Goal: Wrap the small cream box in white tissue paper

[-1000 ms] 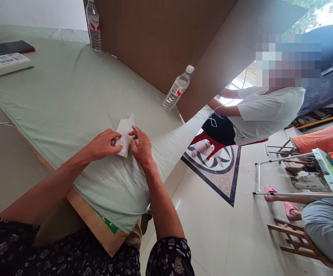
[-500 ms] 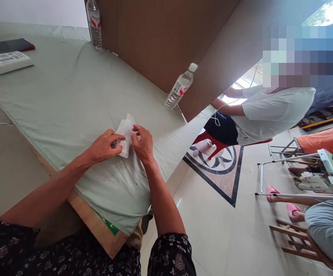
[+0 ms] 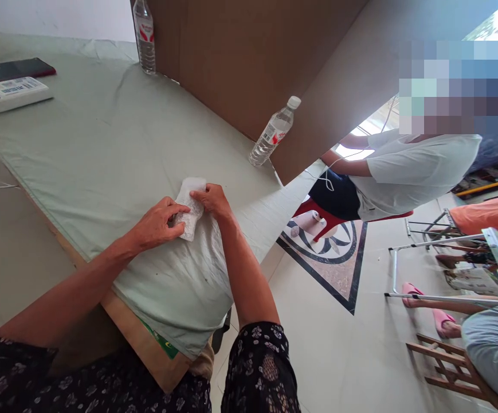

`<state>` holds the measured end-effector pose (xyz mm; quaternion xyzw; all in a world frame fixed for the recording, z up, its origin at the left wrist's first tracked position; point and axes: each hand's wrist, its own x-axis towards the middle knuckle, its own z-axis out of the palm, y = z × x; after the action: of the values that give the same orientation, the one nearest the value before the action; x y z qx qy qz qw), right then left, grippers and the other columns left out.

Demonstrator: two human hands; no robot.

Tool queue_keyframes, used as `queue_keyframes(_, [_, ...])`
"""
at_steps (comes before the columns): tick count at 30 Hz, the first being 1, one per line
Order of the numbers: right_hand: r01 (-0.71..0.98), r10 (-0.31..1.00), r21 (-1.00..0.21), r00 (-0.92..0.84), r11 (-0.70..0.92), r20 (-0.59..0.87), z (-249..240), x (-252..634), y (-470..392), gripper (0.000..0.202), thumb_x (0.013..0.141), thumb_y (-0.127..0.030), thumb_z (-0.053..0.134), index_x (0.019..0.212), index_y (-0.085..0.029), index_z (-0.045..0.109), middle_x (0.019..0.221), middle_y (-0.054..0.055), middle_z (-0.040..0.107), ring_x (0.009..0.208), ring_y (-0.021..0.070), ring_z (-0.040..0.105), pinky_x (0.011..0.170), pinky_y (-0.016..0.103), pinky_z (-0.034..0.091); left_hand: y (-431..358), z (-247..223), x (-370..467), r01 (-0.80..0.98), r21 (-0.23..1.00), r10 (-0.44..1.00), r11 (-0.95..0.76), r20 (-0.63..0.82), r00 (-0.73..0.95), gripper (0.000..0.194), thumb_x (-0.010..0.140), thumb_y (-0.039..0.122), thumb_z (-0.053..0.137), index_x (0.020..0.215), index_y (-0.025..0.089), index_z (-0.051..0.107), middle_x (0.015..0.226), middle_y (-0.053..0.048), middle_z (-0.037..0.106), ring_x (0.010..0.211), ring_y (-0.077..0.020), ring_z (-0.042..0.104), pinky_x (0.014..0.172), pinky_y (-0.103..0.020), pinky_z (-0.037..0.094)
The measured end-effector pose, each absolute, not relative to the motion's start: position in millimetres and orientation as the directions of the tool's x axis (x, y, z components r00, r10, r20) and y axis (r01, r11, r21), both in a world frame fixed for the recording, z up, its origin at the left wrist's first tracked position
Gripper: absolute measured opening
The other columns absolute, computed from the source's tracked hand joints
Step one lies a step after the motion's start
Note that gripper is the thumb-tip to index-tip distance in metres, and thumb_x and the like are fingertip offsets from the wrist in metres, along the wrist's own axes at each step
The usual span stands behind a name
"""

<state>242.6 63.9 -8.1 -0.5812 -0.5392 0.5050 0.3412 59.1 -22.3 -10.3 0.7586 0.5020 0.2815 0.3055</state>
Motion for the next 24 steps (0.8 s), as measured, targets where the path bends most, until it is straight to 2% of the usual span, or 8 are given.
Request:
queue_keyframes(3, [0.262,0.979,-0.955,-0.106,-0.141,-0.174,-14,240,66,0.019,0.066,-0.029,0.075,0.064,-0.020,0.059,0.056,-0.007,0.048,0.052,0.0078,0.040,0.048,0.023,0.031,-23,-10,59,0.596,0.747,0.941,-0.295,0.119,0.318,0.047,0.080,0.030,0.061,0.124,0.020,0.072,0.104,-0.007,0.062,0.087,-0.0218,0.062,0.094,-0.041,0.056])
queue_keyframes(6, [0.177,0.991,-0.983,-0.116,-0.044,-0.066,-18,236,62,0.020,0.066,-0.034,0.075,0.071,-0.020,0.062,0.065,-0.005,0.057,0.062,0.0105,0.049,0.057,0.024,0.040,-23,-9,59,0.602,0.747,0.943,-0.281,0.097,0.320,0.044,0.080,0.031,0.061,0.120,0.018,0.073,0.103,-0.008,0.062,0.089,-0.0226,0.063,0.095,-0.041,0.056])
queue_keyframes(10, [0.083,0.987,-0.993,-0.146,0.081,0.068,-13,236,43,0.035,0.071,-0.051,0.077,0.087,-0.022,0.066,0.083,-0.001,0.066,0.078,0.0155,0.058,0.072,0.029,0.050,-24,-8,59,0.606,0.749,0.945,-0.268,0.083,0.316,0.042,0.081,0.033,0.060,0.119,0.018,0.072,0.104,-0.007,0.062,0.088,-0.0219,0.062,0.093,-0.040,0.055])
queue_keyframes(13, [0.128,0.972,-0.980,-0.197,0.155,0.128,-2,240,23,0.035,0.078,-0.056,0.075,0.085,-0.023,0.064,0.083,0.000,0.063,0.081,0.0163,0.059,0.077,0.031,0.050,-26,-7,61,0.634,0.745,0.971,-0.208,0.081,0.224,0.044,0.079,0.033,0.065,0.120,0.019,0.066,0.108,-0.007,0.062,0.090,-0.0219,0.062,0.092,-0.041,0.055])
queue_keyframes(16, [0.211,0.951,-0.945,-0.239,0.248,0.197,5,242,2,0.028,0.084,-0.050,0.072,0.082,-0.023,0.065,0.080,-0.001,0.063,0.080,0.0163,0.060,0.080,0.031,0.051,-27,-8,60,0.674,0.732,0.995,-0.104,0.081,0.065,0.057,0.074,0.038,0.073,0.124,0.017,0.058,0.115,-0.010,0.061,0.099,-0.0252,0.063,0.094,-0.044,0.055])
queue_keyframes(18, [0.260,0.933,-0.913,-0.264,0.315,0.246,4,242,-10,0.021,0.088,-0.043,0.069,0.086,-0.023,0.067,0.088,0.001,0.069,0.088,0.0182,0.065,0.087,0.033,0.052,-27,-9,58,0.656,0.746,0.993,-0.112,0.109,0.045,0.067,0.072,0.040,0.076,0.131,0.017,0.054,0.121,-0.012,0.059,0.108,-0.0275,0.061,0.098,-0.045,0.054])
queue_keyframes(21, [0.378,0.899,-0.826,-0.299,0.418,0.319,-3,242,-26,0.010,0.092,-0.032,0.064,0.089,-0.024,0.069,0.107,0.004,0.075,0.108,0.0213,0.069,0.102,0.038,0.051,-24,-12,53,0.552,0.796,0.968,-0.247,0.184,0.169,0.071,0.072,0.036,0.076,0.137,0.021,0.051,0.133,-0.013,0.055,0.120,-0.0283,0.057,0.099,-0.043,0.053])
queue_keyframes(24, [0.475,0.850,-0.708,-0.342,0.523,0.400,-12,245,-40,0.011,0.094,-0.024,0.062,0.098,-0.026,0.072,0.119,0.007,0.077,0.119,0.0224,0.069,0.110,0.043,0.049,-21,-16,49,0.460,0.835,0.942,-0.302,0.188,0.277,0.054,0.073,0.032,0.071,0.125,0.021,0.060,0.130,-0.012,0.057,0.114,-0.0262,0.059,0.089,-0.037,0.055])
